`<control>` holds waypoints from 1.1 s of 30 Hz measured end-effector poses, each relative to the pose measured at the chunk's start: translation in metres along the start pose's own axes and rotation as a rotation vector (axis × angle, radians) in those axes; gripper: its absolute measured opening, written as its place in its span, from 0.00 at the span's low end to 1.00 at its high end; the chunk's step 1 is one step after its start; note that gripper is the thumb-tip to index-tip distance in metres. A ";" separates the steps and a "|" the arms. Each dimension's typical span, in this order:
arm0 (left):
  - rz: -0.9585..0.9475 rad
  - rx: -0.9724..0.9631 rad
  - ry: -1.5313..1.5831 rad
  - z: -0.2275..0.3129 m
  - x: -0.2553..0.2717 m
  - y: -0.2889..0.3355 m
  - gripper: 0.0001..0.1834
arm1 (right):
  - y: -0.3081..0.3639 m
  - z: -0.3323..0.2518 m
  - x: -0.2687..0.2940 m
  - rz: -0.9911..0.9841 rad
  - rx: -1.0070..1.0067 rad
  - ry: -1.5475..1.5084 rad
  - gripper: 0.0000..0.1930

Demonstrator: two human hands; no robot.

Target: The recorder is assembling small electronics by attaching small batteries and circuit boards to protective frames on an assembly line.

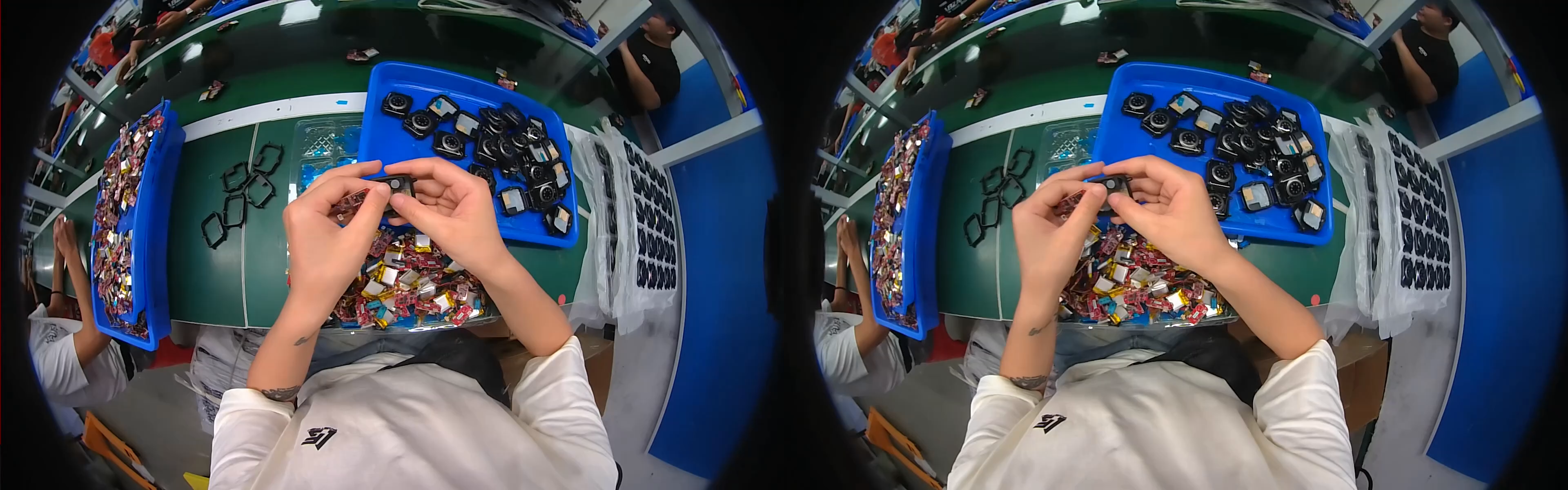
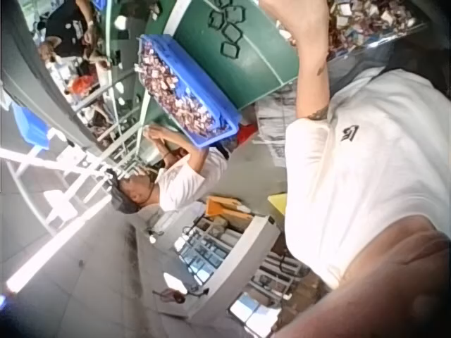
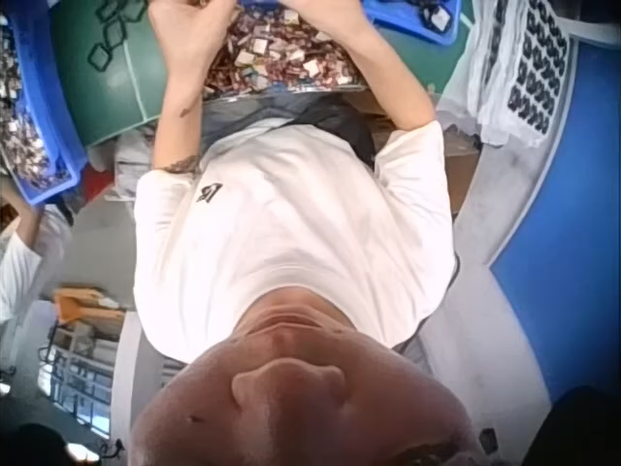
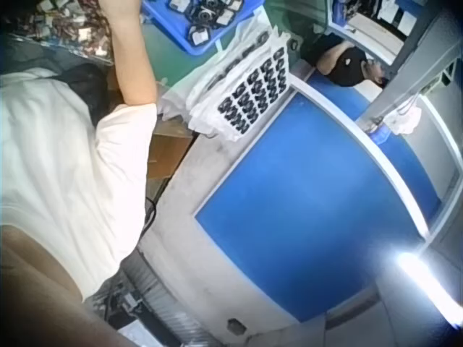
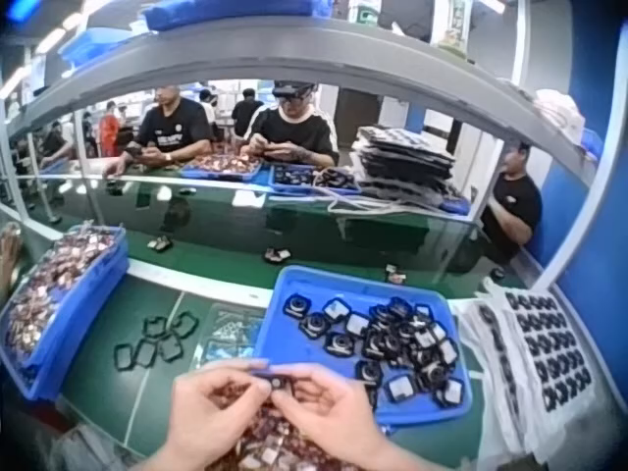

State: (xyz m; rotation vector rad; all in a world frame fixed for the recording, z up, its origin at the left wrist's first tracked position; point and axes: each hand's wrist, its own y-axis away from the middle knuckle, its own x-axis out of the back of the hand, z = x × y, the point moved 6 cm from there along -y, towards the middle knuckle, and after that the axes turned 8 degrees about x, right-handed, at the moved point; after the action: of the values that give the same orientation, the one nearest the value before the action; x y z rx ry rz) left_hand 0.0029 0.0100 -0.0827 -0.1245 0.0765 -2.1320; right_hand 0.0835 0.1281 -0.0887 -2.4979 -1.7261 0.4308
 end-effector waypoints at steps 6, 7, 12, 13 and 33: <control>-0.020 0.039 -0.010 -0.001 -0.006 0.000 0.07 | 0.004 -0.004 0.001 0.022 0.046 0.012 0.15; -0.016 0.044 -0.015 -0.001 -0.006 0.000 0.07 | 0.005 -0.004 0.001 0.024 0.045 0.010 0.15; -0.014 -0.008 -0.025 -0.003 -0.006 0.002 0.07 | 0.008 -0.005 0.002 0.042 0.101 0.126 0.10; -0.011 -0.010 -0.041 -0.003 -0.006 0.003 0.07 | 0.008 -0.005 0.001 0.042 0.100 0.124 0.10; -0.060 -0.076 -0.105 0.015 0.006 0.017 0.06 | 0.006 -0.003 0.006 0.103 0.097 0.030 0.09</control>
State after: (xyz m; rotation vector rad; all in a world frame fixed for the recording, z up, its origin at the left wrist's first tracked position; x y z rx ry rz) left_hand 0.0162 -0.0042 -0.0697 -0.2861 0.0934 -2.1789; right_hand 0.0924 0.1321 -0.0881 -2.5188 -1.5321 0.4699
